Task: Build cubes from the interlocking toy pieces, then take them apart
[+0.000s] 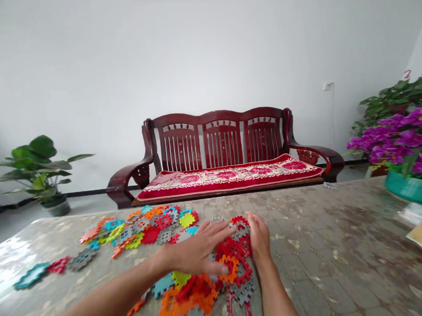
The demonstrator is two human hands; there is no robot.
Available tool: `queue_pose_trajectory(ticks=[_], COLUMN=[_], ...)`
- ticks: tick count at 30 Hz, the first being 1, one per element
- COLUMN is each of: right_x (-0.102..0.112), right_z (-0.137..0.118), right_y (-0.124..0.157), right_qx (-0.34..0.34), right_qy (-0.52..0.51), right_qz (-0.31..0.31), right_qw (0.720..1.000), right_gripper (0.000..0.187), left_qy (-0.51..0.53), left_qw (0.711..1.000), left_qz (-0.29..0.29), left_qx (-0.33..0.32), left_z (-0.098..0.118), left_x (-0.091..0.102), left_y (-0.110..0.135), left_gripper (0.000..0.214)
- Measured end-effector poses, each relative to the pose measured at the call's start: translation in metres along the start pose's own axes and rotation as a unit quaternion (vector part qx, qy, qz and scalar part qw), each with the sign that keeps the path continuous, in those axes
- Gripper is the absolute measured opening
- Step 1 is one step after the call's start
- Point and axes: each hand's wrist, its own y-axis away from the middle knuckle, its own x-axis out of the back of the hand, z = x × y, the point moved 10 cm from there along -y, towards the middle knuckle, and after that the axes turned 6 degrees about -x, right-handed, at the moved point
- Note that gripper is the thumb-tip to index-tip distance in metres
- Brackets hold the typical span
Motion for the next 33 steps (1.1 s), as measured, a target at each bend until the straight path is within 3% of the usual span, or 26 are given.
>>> queue_pose_trajectory(ticks=[2,4,7,10,15,22,25,29,31,33], right_x=[-0.007,-0.014,-0.018,-0.018,-0.020,-0.022,-0.022,-0.020,-0.020,-0.019], right_z=[0.001,0.001,0.000,0.001,0.001,-0.001,0.001,0.003,0.005,0.007], right_y=[0.002,0.003,0.003,0.003,0.004,0.006,0.005,0.004,0.003,0.003], right_qx=[0.005,0.021,0.047,0.058,0.059,0.057,0.054,0.050,0.045,0.035], right_qy=[0.031,0.069,0.124,0.156,0.171,0.182,0.180,0.179,0.183,0.186], right_qz=[-0.024,-0.047,-0.063,-0.066,-0.078,-0.087,-0.083,-0.079,-0.080,-0.077], right_qw=[0.999,0.996,0.989,0.984,0.980,0.978,0.979,0.979,0.979,0.979], right_gripper=[0.044,0.045,0.043,0.043,0.044,0.046,0.045,0.046,0.048,0.049], left_qy=[-0.045,-0.111,-0.226,-0.261,-0.176,-0.012,0.032,0.024,0.001,-0.046], left_qw=[0.998,0.990,0.964,0.954,0.983,0.995,0.982,0.905,0.881,0.879], left_qz=[-0.005,0.004,0.069,0.091,0.027,0.068,0.186,0.368,0.375,0.312], left_qx=[-0.053,-0.085,-0.123,-0.116,-0.051,-0.073,0.010,0.213,0.290,0.356], left_z=[0.033,0.052,0.063,0.053,0.030,0.032,-0.014,-0.124,-0.175,-0.218], left_x=[-0.010,-0.030,-0.060,-0.078,-0.068,-0.043,-0.008,0.053,0.070,0.076], left_y=[0.032,0.059,0.083,0.095,0.111,0.132,0.136,0.149,0.148,0.141], left_gripper=[0.095,0.079,0.047,0.036,0.059,0.032,0.028,0.036,0.040,0.045])
